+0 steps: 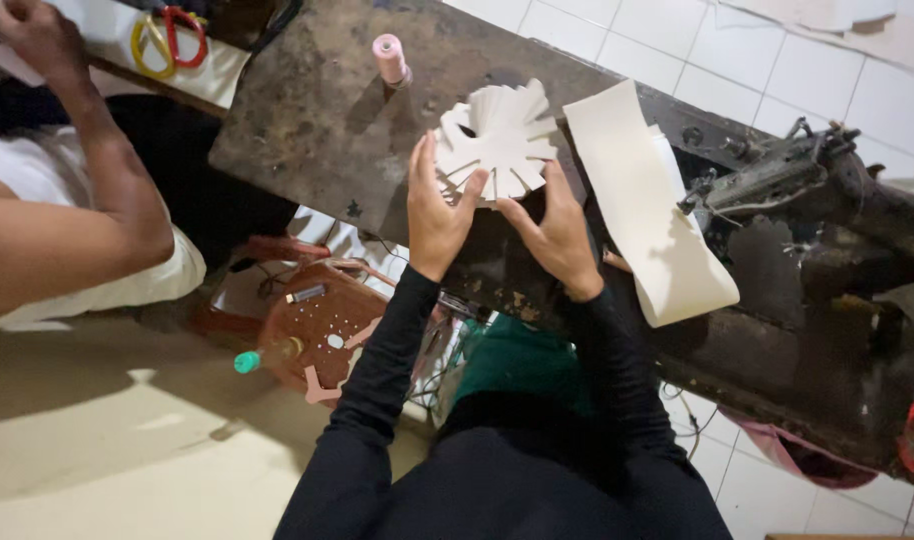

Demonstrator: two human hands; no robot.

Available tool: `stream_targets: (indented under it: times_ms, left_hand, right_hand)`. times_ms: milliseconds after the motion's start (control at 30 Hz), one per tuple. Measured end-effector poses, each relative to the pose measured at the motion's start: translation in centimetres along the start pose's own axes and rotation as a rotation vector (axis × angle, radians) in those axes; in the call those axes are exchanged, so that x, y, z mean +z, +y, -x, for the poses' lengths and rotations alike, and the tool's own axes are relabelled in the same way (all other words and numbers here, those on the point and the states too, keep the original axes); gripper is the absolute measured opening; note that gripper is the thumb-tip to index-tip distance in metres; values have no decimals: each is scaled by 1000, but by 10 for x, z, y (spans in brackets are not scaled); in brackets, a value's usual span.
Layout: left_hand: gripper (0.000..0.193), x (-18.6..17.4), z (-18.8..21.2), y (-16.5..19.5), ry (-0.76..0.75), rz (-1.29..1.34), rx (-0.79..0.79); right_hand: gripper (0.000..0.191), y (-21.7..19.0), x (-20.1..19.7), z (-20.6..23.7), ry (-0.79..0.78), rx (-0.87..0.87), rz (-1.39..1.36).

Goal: The person sits on the floor peeling a white foam sheet and gathering cut foam scraps, then moves to a treadle sewing machine and stitches together cut foam pieces shaped like hand-like cutouts, stacking the sewn pieces on the table.

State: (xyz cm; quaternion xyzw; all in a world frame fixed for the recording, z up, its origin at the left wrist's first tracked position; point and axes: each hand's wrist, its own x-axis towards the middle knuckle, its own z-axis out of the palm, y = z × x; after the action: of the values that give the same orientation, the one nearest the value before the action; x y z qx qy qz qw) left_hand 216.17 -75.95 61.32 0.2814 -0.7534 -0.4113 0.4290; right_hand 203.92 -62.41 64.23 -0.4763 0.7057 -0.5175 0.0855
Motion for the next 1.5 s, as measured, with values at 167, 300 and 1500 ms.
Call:
stream_targets:
  times_ms: [167,300,1500]
  left_hand:
    - [86,0,12,-1,36,-61,60]
    - [80,-4,25,16,154,-176,239]
    - [39,-200,194,3,251,305,-339]
  right_hand:
    - [87,-4,0,-7,15,-40,64]
    - [76,-22,-26,36,88,81,94]
    - [35,-63,30,131,-431,-94,-245]
